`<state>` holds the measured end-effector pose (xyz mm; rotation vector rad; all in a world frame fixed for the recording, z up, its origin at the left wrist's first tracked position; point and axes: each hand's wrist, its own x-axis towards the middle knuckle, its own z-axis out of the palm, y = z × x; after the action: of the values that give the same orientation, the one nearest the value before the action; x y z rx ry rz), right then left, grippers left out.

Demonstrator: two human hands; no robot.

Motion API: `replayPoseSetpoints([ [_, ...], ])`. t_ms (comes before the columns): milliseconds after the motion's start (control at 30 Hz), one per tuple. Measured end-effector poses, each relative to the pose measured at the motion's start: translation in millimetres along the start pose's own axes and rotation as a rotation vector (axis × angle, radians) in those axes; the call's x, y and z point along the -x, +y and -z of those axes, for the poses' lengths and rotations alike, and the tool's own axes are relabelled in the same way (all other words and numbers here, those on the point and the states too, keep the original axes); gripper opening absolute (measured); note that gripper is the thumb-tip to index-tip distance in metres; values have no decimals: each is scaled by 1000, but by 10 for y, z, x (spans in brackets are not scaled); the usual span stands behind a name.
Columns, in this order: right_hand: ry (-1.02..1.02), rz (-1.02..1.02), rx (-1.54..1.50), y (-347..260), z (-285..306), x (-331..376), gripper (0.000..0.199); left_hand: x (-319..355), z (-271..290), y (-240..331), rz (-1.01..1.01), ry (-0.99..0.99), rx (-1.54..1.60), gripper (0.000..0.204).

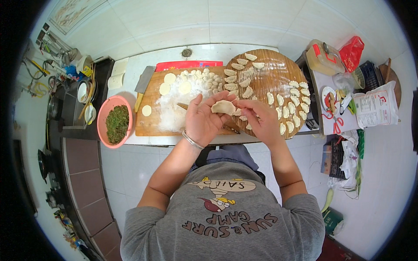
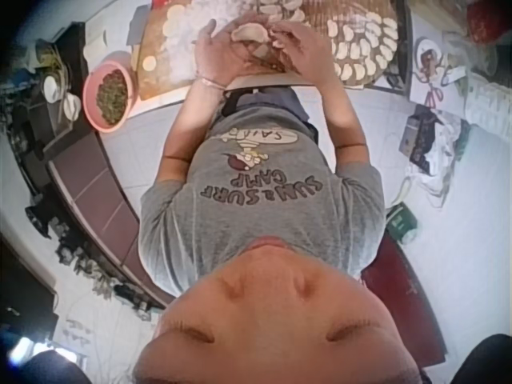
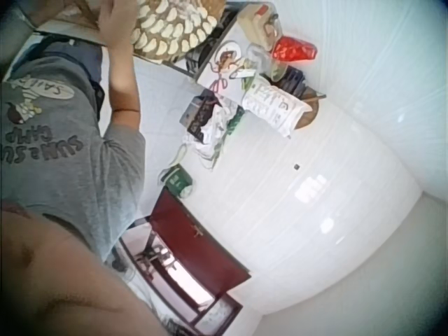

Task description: The person fills circular dough wrappers with a green vegetable mixture using a spoon and folds them into dumplings by hand. The finished dumplings are placed in neat rows on a wooden board.

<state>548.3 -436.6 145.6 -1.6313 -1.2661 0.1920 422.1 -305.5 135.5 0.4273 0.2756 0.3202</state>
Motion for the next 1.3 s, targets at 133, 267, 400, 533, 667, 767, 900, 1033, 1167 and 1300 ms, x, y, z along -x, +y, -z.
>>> replayPoseSetpoints([
  [133,-63,134,12,70,20,-73,14,-17,54,1,44,-55,-12,67],
  [267,-81,161,-6,102,9,-76,10,-18,60,-29,54,-36,-57,65],
  [400,-21,-124,-68,45,-86,-3,13,-45,87,-110,-2,-10,-151,61],
  [533,25,-243,38,20,-196,37,14,-47,11,-166,-52,52,-256,59],
  [667,49,-72,116,32,-190,53,12,-82,42,-141,-68,83,-284,57],
  [767,-14,13,147,-34,-35,-16,13,-63,61,-75,-48,42,-227,50],
  [900,-112,175,110,91,0,-66,16,-49,12,-59,-1,0,-168,48],
  [1033,-114,171,145,126,-31,-73,14,-82,79,-120,-2,20,-259,56],
  [1167,-105,21,143,118,-89,-24,12,-90,48,-147,2,35,-289,56],
  [1300,-78,61,161,40,-35,-52,15,-109,101,-147,-17,43,-320,55],
])
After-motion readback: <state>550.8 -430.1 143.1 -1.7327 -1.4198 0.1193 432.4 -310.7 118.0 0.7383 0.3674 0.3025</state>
